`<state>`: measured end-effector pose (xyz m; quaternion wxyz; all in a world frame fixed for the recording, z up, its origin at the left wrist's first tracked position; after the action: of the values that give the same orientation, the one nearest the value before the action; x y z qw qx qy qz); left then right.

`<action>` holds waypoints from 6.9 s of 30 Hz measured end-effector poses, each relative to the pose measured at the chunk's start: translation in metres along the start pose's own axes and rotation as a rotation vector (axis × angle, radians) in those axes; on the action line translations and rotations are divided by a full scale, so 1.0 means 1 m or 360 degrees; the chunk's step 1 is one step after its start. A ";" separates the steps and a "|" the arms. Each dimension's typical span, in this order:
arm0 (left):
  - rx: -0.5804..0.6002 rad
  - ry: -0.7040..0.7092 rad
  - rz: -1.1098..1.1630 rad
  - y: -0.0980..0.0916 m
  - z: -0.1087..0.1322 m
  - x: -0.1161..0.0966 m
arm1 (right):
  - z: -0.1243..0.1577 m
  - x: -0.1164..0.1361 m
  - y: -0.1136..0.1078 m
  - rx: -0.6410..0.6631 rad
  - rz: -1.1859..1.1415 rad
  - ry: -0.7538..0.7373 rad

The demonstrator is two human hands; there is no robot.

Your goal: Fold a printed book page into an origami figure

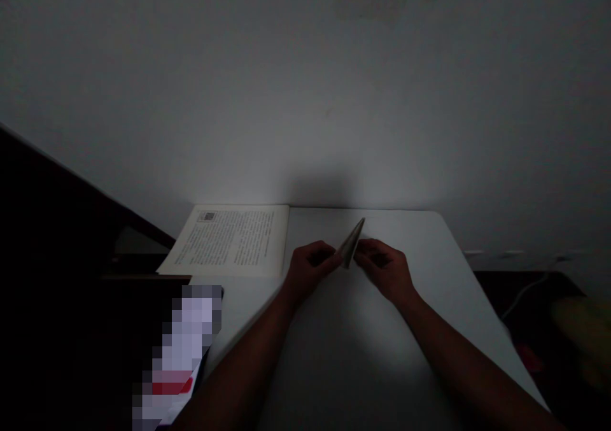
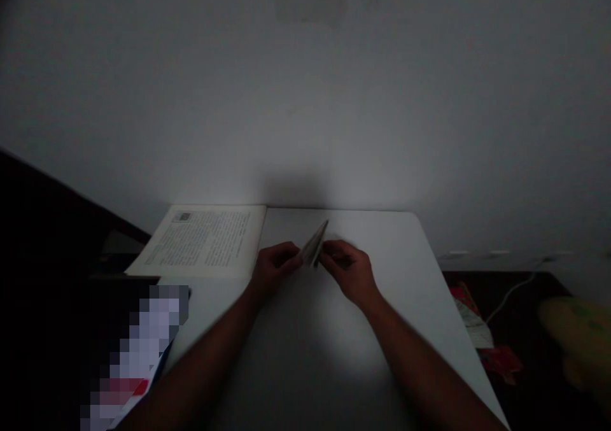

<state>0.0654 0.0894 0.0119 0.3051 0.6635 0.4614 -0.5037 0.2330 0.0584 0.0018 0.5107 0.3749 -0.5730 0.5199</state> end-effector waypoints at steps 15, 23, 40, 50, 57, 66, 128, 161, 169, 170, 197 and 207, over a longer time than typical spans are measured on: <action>-0.0059 -0.0098 -0.0162 0.003 0.003 0.006 | 0.006 0.020 -0.012 -0.0392 0.0261 -0.0428; -0.0137 -0.0124 -0.0149 0.002 0.000 0.007 | 0.004 0.020 -0.015 -0.0458 0.0283 -0.0493; -0.0191 -0.0038 -0.0085 -0.002 -0.001 0.005 | 0.001 0.012 -0.012 -0.0074 -0.0092 -0.0471; -0.0319 -0.0040 0.0037 -0.008 -0.005 0.004 | 0.005 0.018 -0.002 0.0295 0.0056 -0.0552; -0.0215 -0.0068 0.0140 -0.004 -0.006 0.001 | 0.008 0.005 0.011 0.0619 -0.0247 -0.0137; -0.0287 -0.0078 0.0310 -0.002 -0.005 0.004 | 0.010 -0.001 0.024 0.1046 -0.0624 0.0088; 0.0056 0.0055 0.0041 0.008 -0.004 -0.001 | 0.031 0.003 0.040 0.1539 -0.0750 0.0404; 0.0120 0.0175 0.0044 0.011 -0.007 -0.006 | 0.033 -0.004 0.042 0.1554 -0.0761 0.0405; -0.0075 0.0017 -0.0009 0.001 -0.006 0.004 | 0.018 -0.008 0.025 0.1046 -0.0609 0.0254; -0.0096 0.0017 -0.0017 -0.001 -0.005 0.005 | 0.014 -0.008 0.019 0.0904 -0.0609 0.0227; -0.0157 -0.0085 -0.0039 -0.001 -0.004 0.009 | 0.005 0.003 -0.006 0.0061 -0.0304 0.0091; -0.0065 -0.0168 0.0233 0.007 -0.003 0.009 | 0.005 0.005 -0.010 -0.0011 -0.0155 0.0070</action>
<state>0.0734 0.0919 0.0040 0.3785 0.6616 0.4051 -0.5049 0.2409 0.0523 0.0096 0.5491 0.3890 -0.5446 0.5005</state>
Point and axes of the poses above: each hand's wrist, its own z-axis away from the middle knuckle, its own y-axis out of the palm, x = y × z, the point moved 6 cm from there along -z, towards the middle knuckle, and after that the axes turned 13 degrees about y, right-handed, at the moved point
